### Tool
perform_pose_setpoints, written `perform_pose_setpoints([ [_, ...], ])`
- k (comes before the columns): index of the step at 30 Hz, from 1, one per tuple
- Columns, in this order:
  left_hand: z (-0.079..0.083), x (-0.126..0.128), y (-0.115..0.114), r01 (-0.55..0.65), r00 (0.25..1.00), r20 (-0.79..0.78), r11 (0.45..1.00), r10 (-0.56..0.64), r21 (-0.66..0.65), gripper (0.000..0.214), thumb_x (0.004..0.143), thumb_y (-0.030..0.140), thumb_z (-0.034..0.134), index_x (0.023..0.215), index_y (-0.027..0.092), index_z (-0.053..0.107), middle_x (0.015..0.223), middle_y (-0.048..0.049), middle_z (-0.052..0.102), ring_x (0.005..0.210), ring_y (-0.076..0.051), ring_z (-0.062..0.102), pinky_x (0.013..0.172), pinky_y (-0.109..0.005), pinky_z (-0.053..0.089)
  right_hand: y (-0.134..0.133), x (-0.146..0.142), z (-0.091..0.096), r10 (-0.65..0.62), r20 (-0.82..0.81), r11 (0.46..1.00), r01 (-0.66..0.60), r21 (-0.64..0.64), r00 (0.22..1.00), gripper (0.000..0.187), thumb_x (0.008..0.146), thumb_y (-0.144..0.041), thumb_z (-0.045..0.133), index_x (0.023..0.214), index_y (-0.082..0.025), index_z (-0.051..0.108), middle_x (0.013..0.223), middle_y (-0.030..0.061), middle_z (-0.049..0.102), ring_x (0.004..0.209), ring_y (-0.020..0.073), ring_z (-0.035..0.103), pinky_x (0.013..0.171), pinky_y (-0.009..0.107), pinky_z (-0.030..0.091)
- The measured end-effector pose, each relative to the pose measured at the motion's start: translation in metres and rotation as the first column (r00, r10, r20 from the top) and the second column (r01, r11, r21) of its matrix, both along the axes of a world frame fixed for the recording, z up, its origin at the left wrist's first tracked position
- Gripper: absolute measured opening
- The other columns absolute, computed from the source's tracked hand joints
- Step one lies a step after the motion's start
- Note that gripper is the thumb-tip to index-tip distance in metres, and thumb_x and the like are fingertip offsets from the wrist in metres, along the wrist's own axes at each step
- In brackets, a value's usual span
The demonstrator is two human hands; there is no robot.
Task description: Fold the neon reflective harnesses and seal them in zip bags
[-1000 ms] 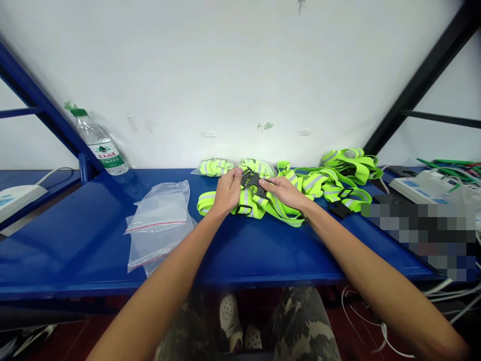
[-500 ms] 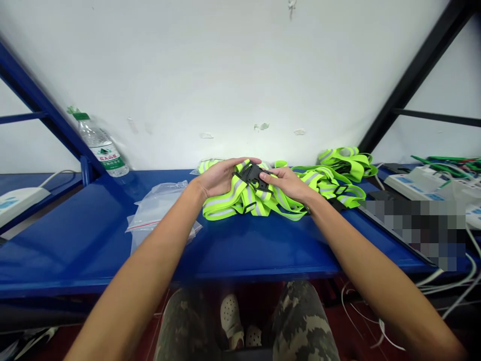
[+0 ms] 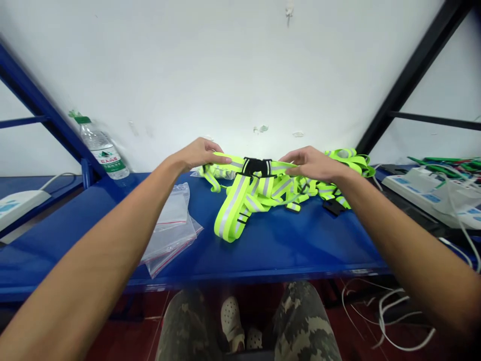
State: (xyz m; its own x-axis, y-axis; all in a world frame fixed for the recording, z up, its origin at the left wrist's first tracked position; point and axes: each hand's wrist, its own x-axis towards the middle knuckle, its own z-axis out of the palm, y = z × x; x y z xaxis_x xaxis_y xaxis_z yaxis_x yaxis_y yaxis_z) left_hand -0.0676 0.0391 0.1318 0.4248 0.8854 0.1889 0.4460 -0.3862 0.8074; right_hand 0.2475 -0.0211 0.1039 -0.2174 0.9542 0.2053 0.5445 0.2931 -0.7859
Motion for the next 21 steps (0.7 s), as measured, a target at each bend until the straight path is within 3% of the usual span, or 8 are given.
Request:
perform_pose_setpoints([
  [2,0.010,-0.008,0.001,-0.063,0.994,-0.084,0.991,0.074,0.121,0.021,0.060,0.026,0.085,0.056,0.017,0.066,0.051,-0.0006,0.049,0.053,-0.013,0.045,0.056,-0.030,0.028,0.003,0.007,0.009,-0.105,0.057,0.993,0.102,0.056,0.993,0.019,0.063,-0.014,0.076,0.082,-0.017,0.077,0.070,0.0054,0.071,0.062,0.0199,0.062,0.058,0.033,0.049],
  [5,0.017,-0.017,0.004,-0.071,0.964,-0.231,0.962,0.135,0.265,0.034,0.064,0.037,0.083,0.049,0.020,0.057,0.046,0.0019,0.037,0.051,-0.014,0.040,0.057,-0.030,0.025,0.008,0.011,0.018,-0.202,0.015,0.978,0.200,0.062,0.979,0.004,0.068,-0.014,0.071,0.070,-0.017,0.074,0.065,0.0075,0.068,0.059,0.0190,0.061,0.054,0.032,0.048],
  [9,0.016,-0.027,0.014,-0.039,0.866,-0.440,0.908,0.240,0.418,0.044,0.065,0.050,0.079,0.048,0.021,0.049,0.047,-0.0002,0.040,0.057,-0.019,0.047,0.061,-0.030,0.030,0.015,0.008,0.021,-0.269,-0.160,0.956,0.283,0.078,0.950,0.011,0.072,-0.019,0.069,0.062,-0.017,0.067,0.063,0.0062,0.063,0.050,0.0131,0.051,0.049,0.031,0.045],
  [12,0.014,-0.032,0.018,-0.098,0.816,-0.471,0.883,0.335,0.459,0.043,0.063,0.050,0.078,0.052,0.022,0.049,0.052,-0.0026,0.045,0.072,-0.027,0.057,0.069,-0.032,0.037,0.013,0.010,0.025,-0.249,-0.183,0.949,0.277,0.149,0.951,0.011,0.070,-0.026,0.077,0.070,-0.017,0.069,0.058,0.0019,0.056,0.047,0.0104,0.043,0.048,0.030,0.043],
  [14,0.014,-0.034,0.016,-0.214,0.823,-0.370,0.839,0.430,0.499,0.040,0.062,0.047,0.078,0.055,0.022,0.048,0.058,-0.0044,0.048,0.084,-0.031,0.059,0.075,-0.035,0.040,0.008,0.014,0.030,-0.190,-0.094,0.969,0.202,0.141,0.977,0.021,0.066,-0.031,0.082,0.080,-0.018,0.072,0.064,0.0017,0.058,0.051,0.0107,0.045,0.050,0.029,0.043],
  [17,0.015,-0.032,0.012,-0.405,0.848,-0.096,0.754,0.522,0.517,0.033,0.066,0.041,0.076,0.064,0.022,0.048,0.066,-0.0071,0.054,0.093,-0.033,0.059,0.079,-0.040,0.043,-0.005,0.020,0.041,-0.054,0.078,0.998,0.050,0.049,0.995,0.039,0.063,-0.038,0.086,0.097,-0.022,0.075,0.086,0.0054,0.068,0.069,0.0168,0.060,0.064,0.032,0.051],
  [21,0.016,-0.023,0.015,-0.546,0.837,0.266,0.766,0.478,0.340,0.027,0.071,0.034,0.072,0.077,0.022,0.049,0.071,-0.0047,0.056,0.083,-0.028,0.065,0.072,-0.039,0.050,-0.016,0.025,0.053,0.059,0.157,0.996,-0.048,-0.074,0.986,0.063,0.063,-0.041,0.086,0.122,-0.030,0.068,0.114,0.0083,0.070,0.105,0.0271,0.066,0.093,0.042,0.052],
])
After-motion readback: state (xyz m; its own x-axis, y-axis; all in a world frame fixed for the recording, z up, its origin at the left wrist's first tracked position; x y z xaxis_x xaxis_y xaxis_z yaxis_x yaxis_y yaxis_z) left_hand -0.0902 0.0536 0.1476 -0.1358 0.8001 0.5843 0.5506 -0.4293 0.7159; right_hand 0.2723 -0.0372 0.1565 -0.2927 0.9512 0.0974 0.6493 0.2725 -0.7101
